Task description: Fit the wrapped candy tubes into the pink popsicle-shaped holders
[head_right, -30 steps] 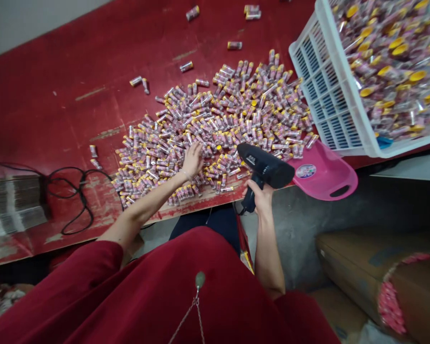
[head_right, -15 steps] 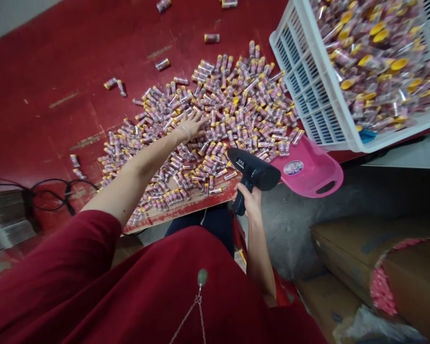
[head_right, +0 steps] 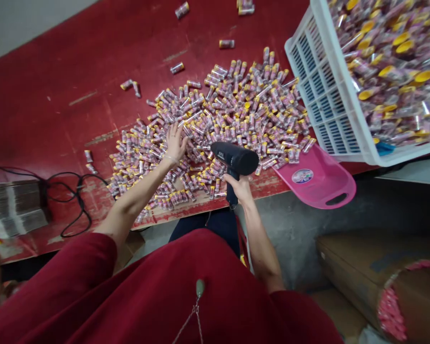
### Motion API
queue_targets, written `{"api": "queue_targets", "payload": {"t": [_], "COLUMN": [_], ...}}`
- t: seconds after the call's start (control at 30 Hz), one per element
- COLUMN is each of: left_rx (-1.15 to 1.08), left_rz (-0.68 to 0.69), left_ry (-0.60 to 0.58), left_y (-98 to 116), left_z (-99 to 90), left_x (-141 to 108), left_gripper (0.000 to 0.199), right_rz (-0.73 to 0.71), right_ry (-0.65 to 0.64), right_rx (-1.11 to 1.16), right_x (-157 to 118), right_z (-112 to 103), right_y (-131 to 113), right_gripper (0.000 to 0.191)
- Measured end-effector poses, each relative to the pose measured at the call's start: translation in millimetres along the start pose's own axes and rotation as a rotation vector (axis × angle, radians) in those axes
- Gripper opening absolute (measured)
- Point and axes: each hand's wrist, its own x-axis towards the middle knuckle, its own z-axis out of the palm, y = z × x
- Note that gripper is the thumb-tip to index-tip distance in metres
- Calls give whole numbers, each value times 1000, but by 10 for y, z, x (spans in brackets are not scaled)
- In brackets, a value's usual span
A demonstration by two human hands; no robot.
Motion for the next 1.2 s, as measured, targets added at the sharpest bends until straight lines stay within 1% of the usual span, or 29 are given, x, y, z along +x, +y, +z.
{"api": "queue_targets", "payload": {"t": [0.07,0.17,0.3,0.4,0.5,0.6,0.7,0.77,0.83,0.9,0.97,1.03,1.07,1.1,1.13,1.17,1.2], "left_rx": [-33,-49,-75,-86,-88,-106,-148,-183,-206,-217,-231,-268,-293,-323,-356,-392,-443], "left_rz": [-54,-110,-217,-296,-325,-334,-353,-368,-385,-398,-402,-427,-446,-457,-459,-418,-333], "left_ry": [96,188,273,321,352,370,377,379,391,411,434,451,434,381,291,130,-86], "left_y": [-29,-120,-277,-356,-377,-348,-301,-283,-293,-324,-337,-258,-161,-20,165,384,623], "left_z": [-71,-159,-239,-256,-250,-256,-293,-341,-408,-480,-521,-481,-418,-323,-198,-49,116], "left_x": [-203,-560,-1050,-1346,-1537,-1639,-1711,-1762,-1813,-1854,-1890,-1943,-1986,-2045,-2121,-2216,-2325], "left_gripper": [65,69,77,74,73,71,67,65,64,62,60,57,55,54,53,52,51], "right_rz": [-2,-10,-39,-76,-69,-70,-60,-42,-38,-50,-58,-58,-59,-63,-67,-71,-76], "right_ry": [-17,8,55,29,-58,-114,-174,-228,-240,-171,-59,10,20,16,3,-15,-35], "right_rx": [-16,-17,0,4,-1,1,-9,-46,-92,-108,-100,-100,-107,-114,-118,-120,-118], "right_x": [-21,-3,76,103,97,80,22,-54,-147,-235,-303,-346,-359,-368,-373,-374,-370], "right_z": [68,124,178,297,511,748,868,839,732,586,445,349,327,323,339,370,414], "right_y": [26,50,-12,-74,-93,-82,-44,11,86,154,188,176,154,124,89,49,5], "right_gripper": [36,36,37,35,35,36,36,36,35,36,37,38,37,36,36,35,35]}}
